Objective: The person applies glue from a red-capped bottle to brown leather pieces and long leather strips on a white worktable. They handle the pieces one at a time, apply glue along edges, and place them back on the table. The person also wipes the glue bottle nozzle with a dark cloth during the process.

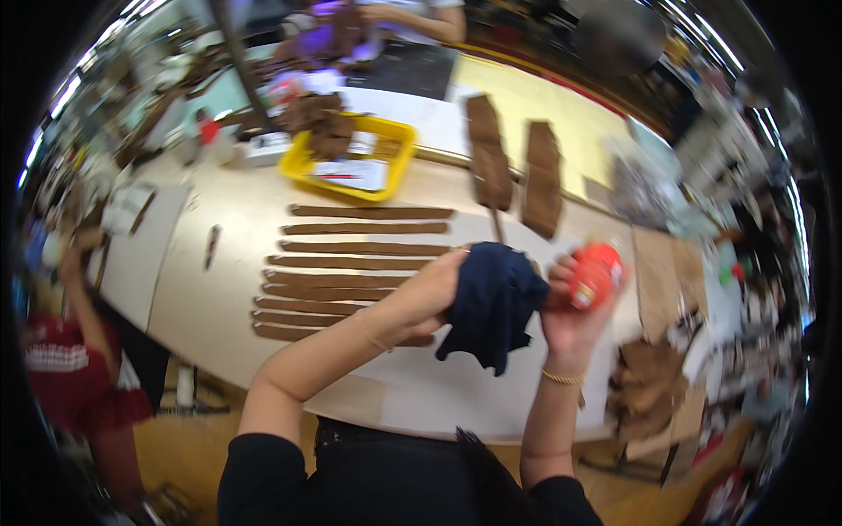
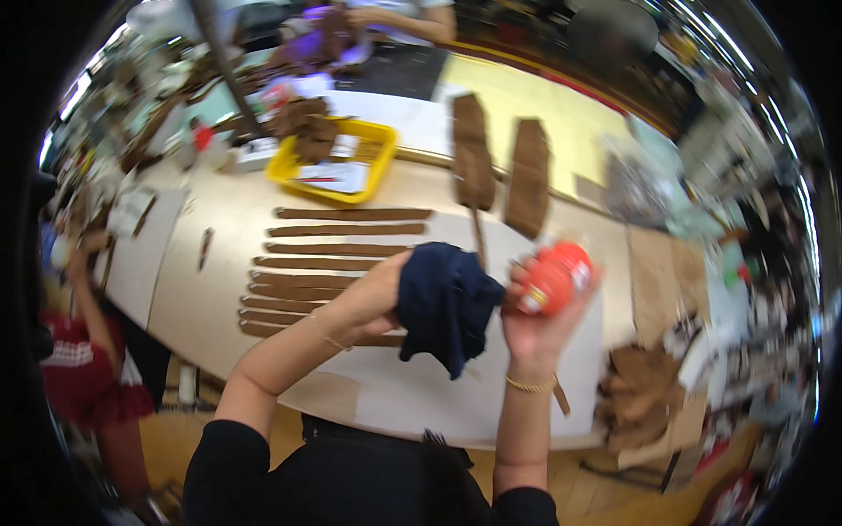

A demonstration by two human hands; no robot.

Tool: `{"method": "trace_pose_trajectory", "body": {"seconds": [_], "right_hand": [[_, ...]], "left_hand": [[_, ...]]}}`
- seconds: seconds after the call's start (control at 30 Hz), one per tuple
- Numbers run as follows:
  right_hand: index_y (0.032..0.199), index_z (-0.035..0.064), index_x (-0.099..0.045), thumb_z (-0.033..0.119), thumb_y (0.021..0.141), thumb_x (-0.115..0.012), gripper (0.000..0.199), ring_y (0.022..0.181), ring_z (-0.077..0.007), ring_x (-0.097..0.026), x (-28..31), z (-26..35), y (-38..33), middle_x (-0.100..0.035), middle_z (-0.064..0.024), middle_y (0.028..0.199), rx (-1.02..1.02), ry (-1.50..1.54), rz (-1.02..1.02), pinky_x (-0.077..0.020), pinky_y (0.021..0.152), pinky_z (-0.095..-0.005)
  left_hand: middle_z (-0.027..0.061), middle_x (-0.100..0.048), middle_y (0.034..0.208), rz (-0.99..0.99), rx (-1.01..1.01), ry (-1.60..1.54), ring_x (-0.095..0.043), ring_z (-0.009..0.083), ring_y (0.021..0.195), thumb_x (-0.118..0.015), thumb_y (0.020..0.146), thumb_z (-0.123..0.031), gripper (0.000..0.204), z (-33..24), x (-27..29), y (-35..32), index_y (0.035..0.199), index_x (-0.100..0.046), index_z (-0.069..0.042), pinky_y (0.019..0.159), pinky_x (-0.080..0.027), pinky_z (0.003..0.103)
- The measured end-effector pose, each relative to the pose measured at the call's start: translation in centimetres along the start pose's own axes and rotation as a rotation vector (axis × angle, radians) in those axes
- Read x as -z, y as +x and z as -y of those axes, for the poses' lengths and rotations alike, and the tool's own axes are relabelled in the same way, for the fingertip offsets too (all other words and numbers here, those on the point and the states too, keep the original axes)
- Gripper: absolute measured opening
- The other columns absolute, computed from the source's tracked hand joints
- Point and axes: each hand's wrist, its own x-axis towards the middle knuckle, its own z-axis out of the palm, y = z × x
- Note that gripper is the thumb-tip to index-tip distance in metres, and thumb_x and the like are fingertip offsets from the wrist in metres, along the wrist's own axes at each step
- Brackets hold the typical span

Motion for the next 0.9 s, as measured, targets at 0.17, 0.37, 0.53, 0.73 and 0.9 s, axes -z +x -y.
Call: {"method": "trace_pose_trajectory", "body": {"seconds": [0.17, 0.37, 0.53, 0.73, 0.9], "right_hand": [[0.102, 0.0000, -0.053, 0.071, 0.086, -0.042, 0.073, 0.066, -0.0181, -0.050, 0.2, 0.0, -0.8, -0.053, -0.0088, 0.080, 0.202, -0.309, -0.210, -0.0472, 0.056, -0.0273], [0.102, 0.0010, -0.053, 0.069, 0.088, -0.040, 0.071, 0.066, -0.0200, -0.057, 3.1, -0.5, 0.3, -0.059, -0.0103, 0.076, 0.363, -0.471, -0.301, -0.0521, 0.061, -0.0306], [0.105, 0.0023, -0.052, 0.068, 0.090, -0.040, 0.068, 0.073, -0.0190, -0.062, 2.4, -1.9, 0.3, -0.062, -0.0104, 0.082, 0.377, -0.534, -0.311, -0.0537, 0.066, -0.0312], [0.107, 0.0030, -0.052, 0.066, 0.090, -0.041, 0.066, 0.078, -0.0172, -0.062, 1.4, -3.0, -0.2, -0.062, -0.0089, 0.089, 0.390, -0.485, -0.269, -0.0538, 0.068, -0.0294], [0.107, 0.0030, -0.051, 0.065, 0.090, -0.042, 0.065, 0.075, -0.0161, -0.061, 1.0, -3.3, -0.3, -0.061, -0.0084, 0.088, 0.401, -0.456, -0.293, -0.0532, 0.064, -0.0285]], "left_hand": [[0.0094, -0.060, 0.116, 0.087, 0.165, -0.013, -0.062, 0.0152, 0.101, -0.051, 0.097, -0.016, 0.033, 1.7, -1.0, 0.6, 0.125, -0.049, 0.000, 0.087, -0.053, 0.030], [0.0101, -0.060, 0.113, 0.131, 0.198, -0.026, -0.063, 0.0178, 0.098, -0.057, 0.094, -0.019, 0.033, 2.5, -1.2, 0.6, 0.121, -0.051, 0.000, 0.084, -0.055, 0.032], [0.0074, -0.062, 0.107, 0.109, 0.202, 0.040, -0.063, 0.0119, 0.092, -0.058, 0.093, -0.014, 0.028, 1.6, -1.4, -0.4, 0.117, -0.054, 0.001, 0.082, -0.054, 0.027], [0.0024, -0.064, 0.089, 0.132, 0.051, 0.366, -0.059, 0.0052, 0.078, -0.058, 0.092, -0.009, 0.015, 1.7, -1.0, -0.2, 0.103, -0.059, 0.001, 0.070, -0.050, 0.020], [-0.0002, -0.062, 0.084, 0.105, -0.049, 0.669, -0.055, 0.0027, 0.075, -0.055, 0.090, -0.003, 0.010, 1.2, -1.0, -0.6, 0.097, -0.060, 0.001, 0.067, -0.046, 0.018]]}}
